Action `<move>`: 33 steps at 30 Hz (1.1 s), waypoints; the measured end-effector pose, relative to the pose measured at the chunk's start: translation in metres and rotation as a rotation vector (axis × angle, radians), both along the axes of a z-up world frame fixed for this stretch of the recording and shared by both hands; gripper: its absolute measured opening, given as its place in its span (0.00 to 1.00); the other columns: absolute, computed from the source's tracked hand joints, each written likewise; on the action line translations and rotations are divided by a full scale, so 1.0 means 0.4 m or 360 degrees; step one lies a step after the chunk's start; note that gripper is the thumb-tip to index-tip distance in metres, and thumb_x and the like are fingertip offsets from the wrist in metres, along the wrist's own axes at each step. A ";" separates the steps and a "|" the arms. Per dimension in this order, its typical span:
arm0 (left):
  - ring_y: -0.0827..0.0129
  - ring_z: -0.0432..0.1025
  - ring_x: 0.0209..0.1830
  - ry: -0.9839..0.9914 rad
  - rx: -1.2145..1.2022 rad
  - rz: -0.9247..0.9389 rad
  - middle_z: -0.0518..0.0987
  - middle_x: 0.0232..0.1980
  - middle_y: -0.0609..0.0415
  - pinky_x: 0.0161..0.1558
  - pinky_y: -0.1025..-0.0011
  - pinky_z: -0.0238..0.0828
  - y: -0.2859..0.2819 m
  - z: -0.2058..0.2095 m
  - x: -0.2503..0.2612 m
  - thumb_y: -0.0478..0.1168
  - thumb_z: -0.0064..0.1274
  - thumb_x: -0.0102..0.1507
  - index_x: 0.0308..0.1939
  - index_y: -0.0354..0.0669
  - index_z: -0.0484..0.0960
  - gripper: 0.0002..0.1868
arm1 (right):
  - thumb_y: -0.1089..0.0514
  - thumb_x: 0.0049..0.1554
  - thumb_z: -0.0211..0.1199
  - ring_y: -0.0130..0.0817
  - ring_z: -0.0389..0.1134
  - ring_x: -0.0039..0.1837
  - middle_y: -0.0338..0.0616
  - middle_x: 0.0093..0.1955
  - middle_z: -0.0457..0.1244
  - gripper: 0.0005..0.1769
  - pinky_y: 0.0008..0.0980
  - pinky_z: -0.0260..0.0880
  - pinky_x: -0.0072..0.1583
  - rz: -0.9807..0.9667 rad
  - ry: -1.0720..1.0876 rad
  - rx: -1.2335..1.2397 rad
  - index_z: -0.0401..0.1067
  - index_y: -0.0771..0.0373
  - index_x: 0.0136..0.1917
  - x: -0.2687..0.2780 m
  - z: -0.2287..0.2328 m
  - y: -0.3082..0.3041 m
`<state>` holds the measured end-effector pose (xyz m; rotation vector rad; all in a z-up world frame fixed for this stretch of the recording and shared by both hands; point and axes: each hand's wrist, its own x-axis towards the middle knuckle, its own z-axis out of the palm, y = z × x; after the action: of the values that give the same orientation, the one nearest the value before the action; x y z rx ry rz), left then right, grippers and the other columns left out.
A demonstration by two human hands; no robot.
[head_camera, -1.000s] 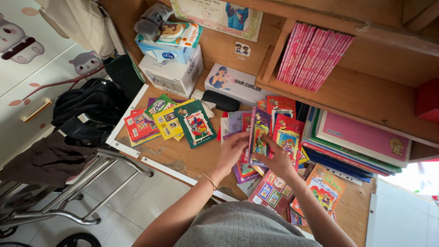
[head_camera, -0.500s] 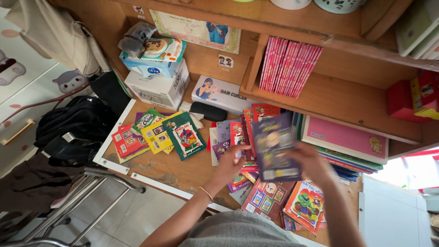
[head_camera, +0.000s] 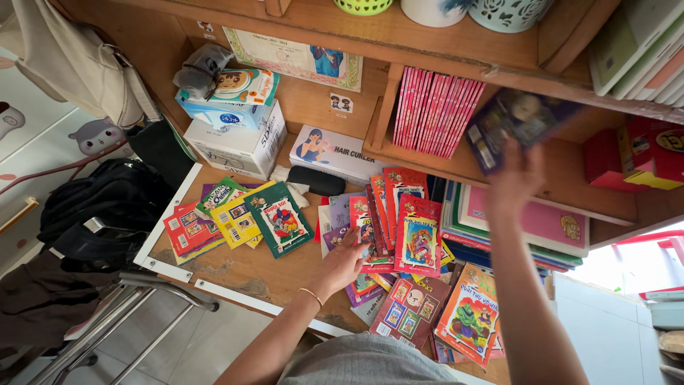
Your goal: The person sorts through a large pile of books and comics on a desk, picking them up one by one, looking at their covers, and placing them into different stacks or onto a shelf.
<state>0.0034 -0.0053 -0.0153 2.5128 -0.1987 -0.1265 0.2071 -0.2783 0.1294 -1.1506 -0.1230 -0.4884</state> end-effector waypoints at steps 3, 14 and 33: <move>0.55 0.50 0.80 0.0001 -0.0040 0.0020 0.55 0.80 0.42 0.71 0.62 0.59 0.004 0.004 -0.004 0.35 0.52 0.63 0.62 0.41 0.78 0.22 | 0.66 0.71 0.60 0.33 0.66 0.66 0.45 0.67 0.67 0.18 0.36 0.67 0.70 -0.0023 -0.0206 -0.0445 0.71 0.66 0.73 0.051 -0.058 0.070; 0.57 0.54 0.79 -0.0087 -0.0046 0.0022 0.58 0.79 0.42 0.71 0.63 0.59 0.012 -0.010 -0.006 0.33 0.51 0.63 0.60 0.42 0.80 0.20 | 0.65 0.58 0.67 0.36 0.61 0.76 0.45 0.76 0.60 0.41 0.35 0.62 0.75 0.0738 0.0071 -0.0900 0.56 0.63 0.81 0.048 0.023 -0.017; 0.61 0.54 0.79 0.0034 -0.0030 0.0061 0.58 0.80 0.45 0.69 0.65 0.63 0.008 0.000 -0.001 0.34 0.51 0.63 0.57 0.44 0.81 0.18 | 0.57 0.48 0.74 0.34 0.67 0.71 0.41 0.70 0.66 0.45 0.36 0.65 0.70 0.0603 0.0372 -0.1117 0.62 0.53 0.77 0.054 0.086 0.006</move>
<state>0.0029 -0.0021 -0.0153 2.4940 -0.1421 -0.1351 0.2288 -0.2760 0.1639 -1.8128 -0.3185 0.0480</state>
